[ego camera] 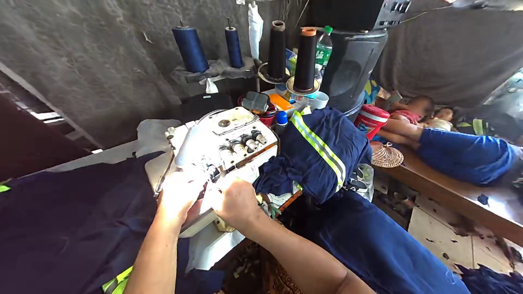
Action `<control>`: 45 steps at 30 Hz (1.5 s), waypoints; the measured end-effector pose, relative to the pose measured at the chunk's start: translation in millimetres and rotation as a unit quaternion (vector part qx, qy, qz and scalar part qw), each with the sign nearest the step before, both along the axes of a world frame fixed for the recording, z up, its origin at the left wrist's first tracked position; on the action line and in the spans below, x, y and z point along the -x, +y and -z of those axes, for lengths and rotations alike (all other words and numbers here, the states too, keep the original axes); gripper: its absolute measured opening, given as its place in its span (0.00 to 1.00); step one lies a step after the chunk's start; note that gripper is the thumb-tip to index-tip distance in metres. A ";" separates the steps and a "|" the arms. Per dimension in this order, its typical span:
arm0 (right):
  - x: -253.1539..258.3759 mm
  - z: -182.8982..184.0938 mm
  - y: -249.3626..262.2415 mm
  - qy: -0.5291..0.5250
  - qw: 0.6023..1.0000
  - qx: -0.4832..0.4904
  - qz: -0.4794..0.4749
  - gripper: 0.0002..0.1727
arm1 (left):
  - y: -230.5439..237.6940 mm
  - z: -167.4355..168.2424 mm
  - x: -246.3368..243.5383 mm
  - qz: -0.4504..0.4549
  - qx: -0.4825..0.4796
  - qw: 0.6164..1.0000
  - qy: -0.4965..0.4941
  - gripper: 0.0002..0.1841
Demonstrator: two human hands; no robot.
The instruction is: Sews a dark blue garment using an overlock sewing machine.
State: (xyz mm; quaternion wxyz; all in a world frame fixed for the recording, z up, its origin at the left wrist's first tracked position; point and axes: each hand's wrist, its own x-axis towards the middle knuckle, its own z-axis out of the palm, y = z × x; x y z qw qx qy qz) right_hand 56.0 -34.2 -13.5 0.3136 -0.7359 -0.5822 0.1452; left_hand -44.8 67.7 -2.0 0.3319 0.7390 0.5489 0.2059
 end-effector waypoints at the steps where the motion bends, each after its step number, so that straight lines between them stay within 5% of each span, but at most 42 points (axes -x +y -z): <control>1: -0.3 -0.3 -0.5 -0.001 1.000 -0.006 0.001 0.13 | -0.6 -2.1 -0.9 -0.003 0.006 1.000 0.005 0.13; 7: -0.4 4.1 -4.3 -0.035 0.999 -0.015 0.016 0.14 | -3.7 -2.2 -3.2 -0.045 0.072 0.995 -0.042 0.16; 16: 4.0 19.2 1.3 -0.087 0.978 -0.186 0.029 0.07 | 9.3 8.3 6.6 -0.010 0.075 0.995 -0.070 0.11; 29: 2.3 20.6 2.7 -0.093 0.979 -0.181 0.013 0.06 | 6.9 7.3 8.3 -0.019 0.083 0.994 -0.072 0.11; 40: -7.6 28.6 6.1 -0.099 0.969 -0.222 -0.036 0.08 | 4.7 5.7 20.8 -0.017 0.126 0.969 -0.214 0.06; 45: -9.9 27.6 7.3 -0.103 0.969 -0.220 -0.055 0.09 | 4.8 4.7 19.5 -0.025 0.118 0.978 -0.172 0.07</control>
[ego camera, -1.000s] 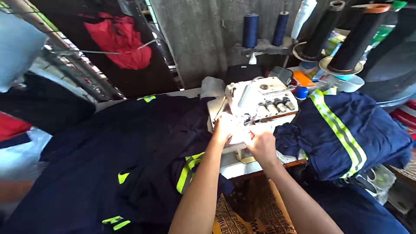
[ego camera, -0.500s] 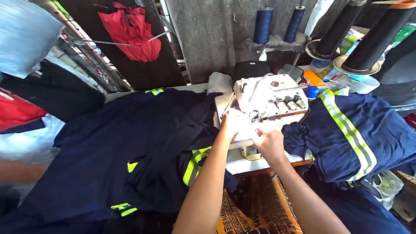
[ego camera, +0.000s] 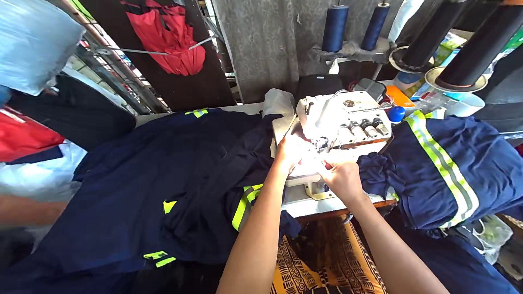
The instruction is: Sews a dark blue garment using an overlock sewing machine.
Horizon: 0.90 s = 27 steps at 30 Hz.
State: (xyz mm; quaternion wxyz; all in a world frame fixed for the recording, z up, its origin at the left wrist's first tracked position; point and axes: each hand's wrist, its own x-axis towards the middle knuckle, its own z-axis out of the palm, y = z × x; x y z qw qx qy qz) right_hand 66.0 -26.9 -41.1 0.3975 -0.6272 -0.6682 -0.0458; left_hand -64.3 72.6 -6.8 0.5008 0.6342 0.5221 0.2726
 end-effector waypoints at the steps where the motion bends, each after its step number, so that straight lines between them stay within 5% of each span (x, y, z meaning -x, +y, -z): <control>1: -0.4 0.3 0.2 -0.001 1.000 -0.002 -0.002 0.10 | -0.2 0.1 -0.3 -0.001 -0.004 1.000 0.006 0.07; 27: -3.2 1.8 -2.3 0.025 1.000 0.001 -0.007 0.07 | -0.9 3.6 2.7 0.017 -0.003 1.000 0.001 0.09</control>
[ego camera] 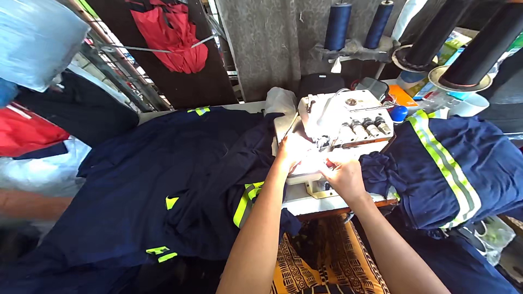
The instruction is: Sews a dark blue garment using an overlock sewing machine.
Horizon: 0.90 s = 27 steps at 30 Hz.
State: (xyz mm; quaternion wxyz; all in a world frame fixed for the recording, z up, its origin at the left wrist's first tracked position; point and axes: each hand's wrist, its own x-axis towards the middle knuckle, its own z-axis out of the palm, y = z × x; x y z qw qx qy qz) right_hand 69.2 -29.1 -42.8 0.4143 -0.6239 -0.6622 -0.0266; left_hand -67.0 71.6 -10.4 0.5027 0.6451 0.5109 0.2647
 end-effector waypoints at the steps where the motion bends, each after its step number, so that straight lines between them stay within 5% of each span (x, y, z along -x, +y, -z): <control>1: 0.0 0.7 0.2 0.000 1.000 -0.002 0.000 0.07 | 0.1 0.0 0.0 0.000 0.003 1.000 -0.002 0.08; 18: 18.3 -3.9 -4.7 -0.007 0.996 -0.002 0.086 0.08 | -4.2 0.7 -3.2 -0.005 -0.068 0.995 0.066 0.07; 27: 24.7 -11.0 -5.9 -0.015 0.993 0.036 0.110 0.09 | -4.1 -2.0 -3.7 0.016 -0.026 0.998 0.054 0.12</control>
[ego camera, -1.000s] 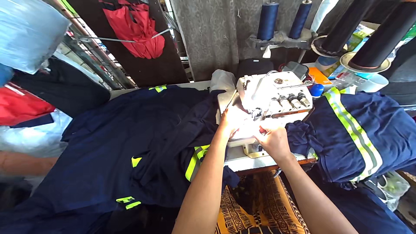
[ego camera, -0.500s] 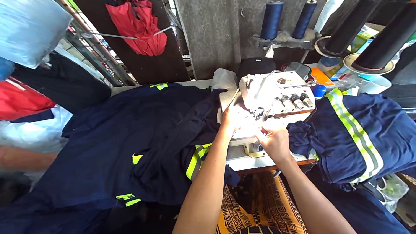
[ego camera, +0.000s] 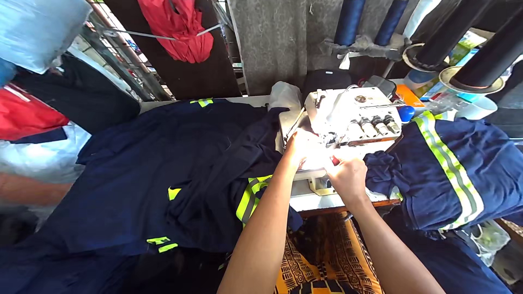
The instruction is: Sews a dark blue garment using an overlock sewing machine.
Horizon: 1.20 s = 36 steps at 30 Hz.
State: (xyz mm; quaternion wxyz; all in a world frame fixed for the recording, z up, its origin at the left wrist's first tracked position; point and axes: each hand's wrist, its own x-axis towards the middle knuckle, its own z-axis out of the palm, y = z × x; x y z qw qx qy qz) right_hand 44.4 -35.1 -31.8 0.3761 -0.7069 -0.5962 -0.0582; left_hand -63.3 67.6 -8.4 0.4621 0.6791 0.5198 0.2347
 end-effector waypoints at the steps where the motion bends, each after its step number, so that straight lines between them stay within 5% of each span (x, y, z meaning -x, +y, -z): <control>1: 0.2 -0.8 -0.1 0.002 1.000 0.007 0.000 0.09 | 1.2 5.2 0.5 0.000 -0.002 1.000 -0.003 0.12; 36: -2.7 0.1 1.4 0.015 1.000 0.013 -0.007 0.09 | -0.4 3.8 -5.6 -0.016 -0.015 1.000 0.012 0.09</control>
